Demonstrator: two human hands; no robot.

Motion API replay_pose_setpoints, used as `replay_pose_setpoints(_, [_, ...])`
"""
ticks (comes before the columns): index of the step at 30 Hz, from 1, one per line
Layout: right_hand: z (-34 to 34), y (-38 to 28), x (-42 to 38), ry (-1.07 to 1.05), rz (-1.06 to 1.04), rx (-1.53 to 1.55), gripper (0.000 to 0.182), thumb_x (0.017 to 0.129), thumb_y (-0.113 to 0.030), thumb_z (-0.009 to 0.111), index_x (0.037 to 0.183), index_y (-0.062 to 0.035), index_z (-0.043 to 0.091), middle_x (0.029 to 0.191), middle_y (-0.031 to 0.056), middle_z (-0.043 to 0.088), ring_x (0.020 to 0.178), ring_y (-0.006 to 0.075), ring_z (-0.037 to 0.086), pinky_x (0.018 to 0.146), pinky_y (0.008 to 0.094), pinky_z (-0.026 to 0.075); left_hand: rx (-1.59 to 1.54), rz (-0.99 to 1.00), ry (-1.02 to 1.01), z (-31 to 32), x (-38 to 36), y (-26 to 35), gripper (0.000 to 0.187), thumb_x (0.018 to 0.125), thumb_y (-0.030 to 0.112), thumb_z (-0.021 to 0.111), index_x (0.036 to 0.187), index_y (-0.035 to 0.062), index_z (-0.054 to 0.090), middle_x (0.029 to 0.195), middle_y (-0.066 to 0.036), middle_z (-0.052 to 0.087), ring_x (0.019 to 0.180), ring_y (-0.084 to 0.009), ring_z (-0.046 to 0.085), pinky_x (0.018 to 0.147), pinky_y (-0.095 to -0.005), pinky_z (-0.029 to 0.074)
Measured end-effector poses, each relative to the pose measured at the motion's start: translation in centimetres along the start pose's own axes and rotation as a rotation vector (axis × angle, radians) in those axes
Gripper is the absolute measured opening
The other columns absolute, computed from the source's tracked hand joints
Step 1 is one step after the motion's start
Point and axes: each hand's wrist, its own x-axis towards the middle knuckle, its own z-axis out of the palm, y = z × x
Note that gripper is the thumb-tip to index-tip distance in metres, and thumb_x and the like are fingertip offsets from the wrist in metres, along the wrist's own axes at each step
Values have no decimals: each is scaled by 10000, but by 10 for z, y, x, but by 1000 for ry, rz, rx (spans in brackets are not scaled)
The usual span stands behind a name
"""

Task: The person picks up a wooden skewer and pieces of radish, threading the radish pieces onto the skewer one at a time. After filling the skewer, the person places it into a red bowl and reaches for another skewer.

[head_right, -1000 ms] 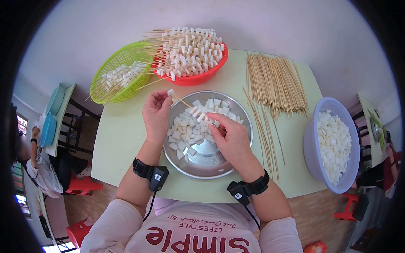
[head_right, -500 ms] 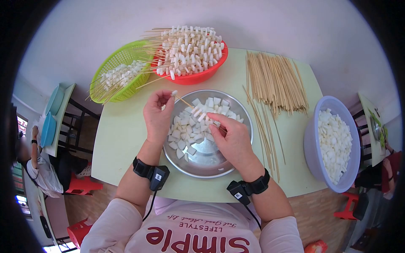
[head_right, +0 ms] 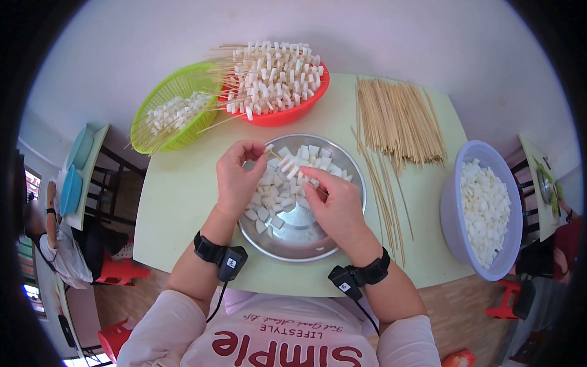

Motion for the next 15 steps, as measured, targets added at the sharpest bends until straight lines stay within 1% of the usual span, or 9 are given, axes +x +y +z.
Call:
replay_pose_setpoints(2, [0, 0, 0, 6, -1, 3, 290, 839, -91, 668, 1129, -87, 678, 643, 101, 584, 529, 161, 529, 525, 297, 438, -12, 7, 5, 1, 0, 0, 156, 812, -9, 686, 959, -24, 636, 875, -43, 658, 791, -100, 608, 741, -241, 508])
replay_pose_setpoints(4, [2, 1, 0, 15, -18, 1, 285, 840, -90, 670, 1124, -81, 676, 660, 104, 599, 536, 161, 539, 527, 294, 442, 3, -9, -68, 0, -2, 2, 165, 805, -7, 691, 961, -20, 637, 867, -45, 660, 795, -100, 616, 745, -245, 511])
replay_pose_setpoints(11, [1, -5, 1, 6, -22, -3, 286, 841, -64, 665, 1127, -70, 672, 705, 116, 623, 548, 163, 554, 537, 286, 452, 38, 55, -43, 2, -1, 7, 162, 810, 7, 691, 960, -22, 638, 850, -56, 668, 797, -119, 630, 753, -257, 519])
replay_pose_setpoints(13, [0, -5, 1, 11, -46, -22, 293, 845, -58, 661, 1138, -70, 668, 725, 120, 633, 559, 159, 562, 547, 284, 462, -18, 66, -10, 4, -1, 6, 142, 816, 7, 685, 951, -18, 646, 858, -59, 673, 804, -124, 635, 761, -261, 520])
replay_pose_setpoints(15, [0, -6, 0, 14, -33, -14, 295, 846, -57, 661, 1141, -67, 667, 733, 120, 637, 564, 157, 567, 552, 283, 466, -6, 54, -36, 3, -1, 7, 129, 820, 5, 681, 944, -16, 651, 861, -59, 674, 807, -122, 635, 765, -260, 519])
